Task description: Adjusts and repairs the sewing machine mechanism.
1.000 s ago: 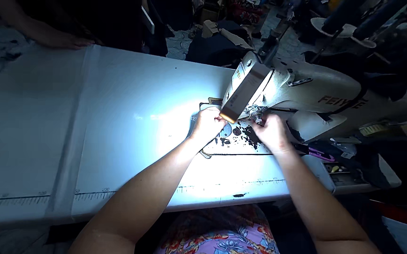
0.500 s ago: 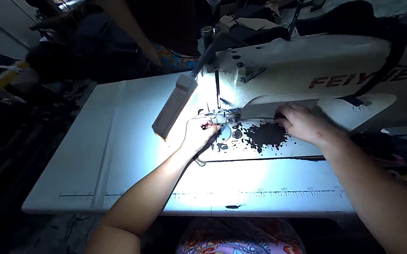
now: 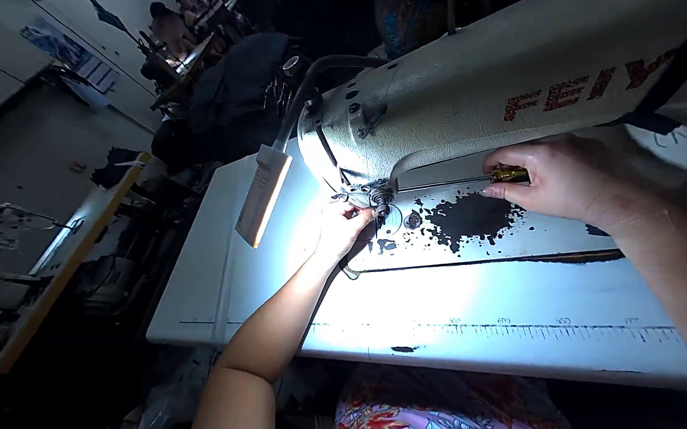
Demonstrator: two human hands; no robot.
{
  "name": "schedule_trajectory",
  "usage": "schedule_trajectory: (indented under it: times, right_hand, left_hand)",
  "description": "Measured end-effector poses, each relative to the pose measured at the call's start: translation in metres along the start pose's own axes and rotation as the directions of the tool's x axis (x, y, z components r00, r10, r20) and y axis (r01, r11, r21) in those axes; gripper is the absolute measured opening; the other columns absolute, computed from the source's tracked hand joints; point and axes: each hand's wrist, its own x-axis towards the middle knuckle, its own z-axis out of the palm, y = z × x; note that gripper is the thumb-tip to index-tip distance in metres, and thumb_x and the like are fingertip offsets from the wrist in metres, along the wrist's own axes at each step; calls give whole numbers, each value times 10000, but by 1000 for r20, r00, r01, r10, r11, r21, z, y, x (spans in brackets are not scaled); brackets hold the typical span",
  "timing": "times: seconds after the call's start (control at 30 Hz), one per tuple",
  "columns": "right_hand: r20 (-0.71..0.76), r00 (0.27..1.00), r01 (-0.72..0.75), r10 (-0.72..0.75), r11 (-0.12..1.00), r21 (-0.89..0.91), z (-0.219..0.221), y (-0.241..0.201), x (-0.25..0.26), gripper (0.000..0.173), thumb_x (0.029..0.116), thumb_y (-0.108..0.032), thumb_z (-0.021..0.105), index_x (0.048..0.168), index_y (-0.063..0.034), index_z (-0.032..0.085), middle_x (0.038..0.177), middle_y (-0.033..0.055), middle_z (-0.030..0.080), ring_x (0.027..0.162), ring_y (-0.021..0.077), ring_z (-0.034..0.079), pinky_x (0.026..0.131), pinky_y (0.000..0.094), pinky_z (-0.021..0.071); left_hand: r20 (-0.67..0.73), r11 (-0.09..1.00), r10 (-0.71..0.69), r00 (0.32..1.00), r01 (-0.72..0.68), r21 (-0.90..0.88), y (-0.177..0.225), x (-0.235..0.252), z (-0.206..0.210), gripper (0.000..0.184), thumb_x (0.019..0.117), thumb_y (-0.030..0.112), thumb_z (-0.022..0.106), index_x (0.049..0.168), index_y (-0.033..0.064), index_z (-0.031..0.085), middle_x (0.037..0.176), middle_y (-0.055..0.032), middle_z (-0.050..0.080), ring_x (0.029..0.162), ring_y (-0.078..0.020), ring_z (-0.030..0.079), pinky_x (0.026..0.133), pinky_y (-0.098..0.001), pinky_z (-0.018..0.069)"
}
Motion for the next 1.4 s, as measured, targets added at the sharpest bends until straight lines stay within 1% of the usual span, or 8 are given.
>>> schedule_trajectory:
  times: [0.27, 0.43, 0.53, 0.63, 0.93, 1.0, 1.17, 1.4]
  right_hand:
    - [-19, 998, -61, 61, 998, 23, -6, -7, 0, 130, 876, -154, 817, 998, -113, 796, 870, 169, 738, 838, 392, 709, 710, 657, 498]
    - [-44, 998, -53, 55, 998, 38, -7, -10, -1, 146, 862, -134, 824, 1003, -101, 802, 905, 183, 745, 872, 400, 713, 737, 666, 497]
    - [-44, 998, -53, 54, 998, 31, -8, -10, -1, 141, 862, -148, 829, 995, -105, 806, 895, 180, 746, 867, 398, 712, 737, 667, 497]
    - [-28, 998, -60, 61, 998, 30, -11, -7, -2, 129, 882, -174, 814, 995, -112, 810, 873, 171, 748, 842, 394, 714, 720, 673, 497]
    - [54, 998, -39, 35, 995, 89, -19, -1, -4, 120, 935, -165, 736, 1001, -98, 812, 859, 150, 748, 838, 368, 712, 726, 678, 492]
    - [72, 997, -35, 29, 996, 80, -19, 0, -4, 124, 950, -169, 720, 1004, -105, 812, 870, 140, 753, 847, 358, 717, 741, 676, 500]
    - [83, 996, -39, 33, 997, 65, -20, -3, -3, 142, 974, -174, 692, 1008, -104, 810, 863, 137, 750, 841, 350, 716, 732, 669, 496]
    - [32, 999, -12, 11, 999, 41, -16, -4, -4, 123, 945, -150, 722, 1000, -79, 807, 863, 164, 749, 835, 379, 718, 728, 677, 494]
  left_hand:
    - [-3, 999, 20, 1000, -20, 30, -3, 0, 1, 96, 836, -18, 753, 800, 68, 729, 739, 48, 706, 690, 8, 646, 695, -194, 554]
    - [-14, 998, -3, 1000, 4, 59, -4, 1, 2, 87, 840, 8, 768, 800, 77, 733, 761, 49, 705, 735, -1, 653, 738, -202, 553]
    - [10, 1000, -18, 1000, 18, -2, -5, 0, 2, 95, 859, -10, 741, 832, 80, 730, 792, 51, 711, 771, -5, 662, 772, -210, 561]
    - [20, 999, -44, 999, 44, -25, -3, 0, 3, 99, 865, -19, 739, 846, 78, 726, 814, 43, 712, 796, -18, 667, 800, -223, 565]
    - [-7, 992, -125, 992, 125, -34, 5, -2, 6, 143, 880, -39, 718, 808, 84, 700, 768, 68, 693, 755, 16, 647, 763, -189, 552]
    - [-4, 994, -112, 994, 112, 3, 3, -1, 4, 123, 875, -14, 735, 803, 83, 709, 756, 68, 693, 738, 19, 643, 744, -191, 550]
    - [-3, 997, -69, 998, 69, 46, 2, -1, 4, 99, 879, 2, 746, 817, 73, 718, 786, 54, 701, 781, 7, 653, 781, -206, 553]
    - [-1, 998, -58, 998, 58, 18, 2, -1, 5, 104, 883, -14, 727, 828, 73, 711, 805, 55, 699, 799, 5, 653, 800, -201, 550]
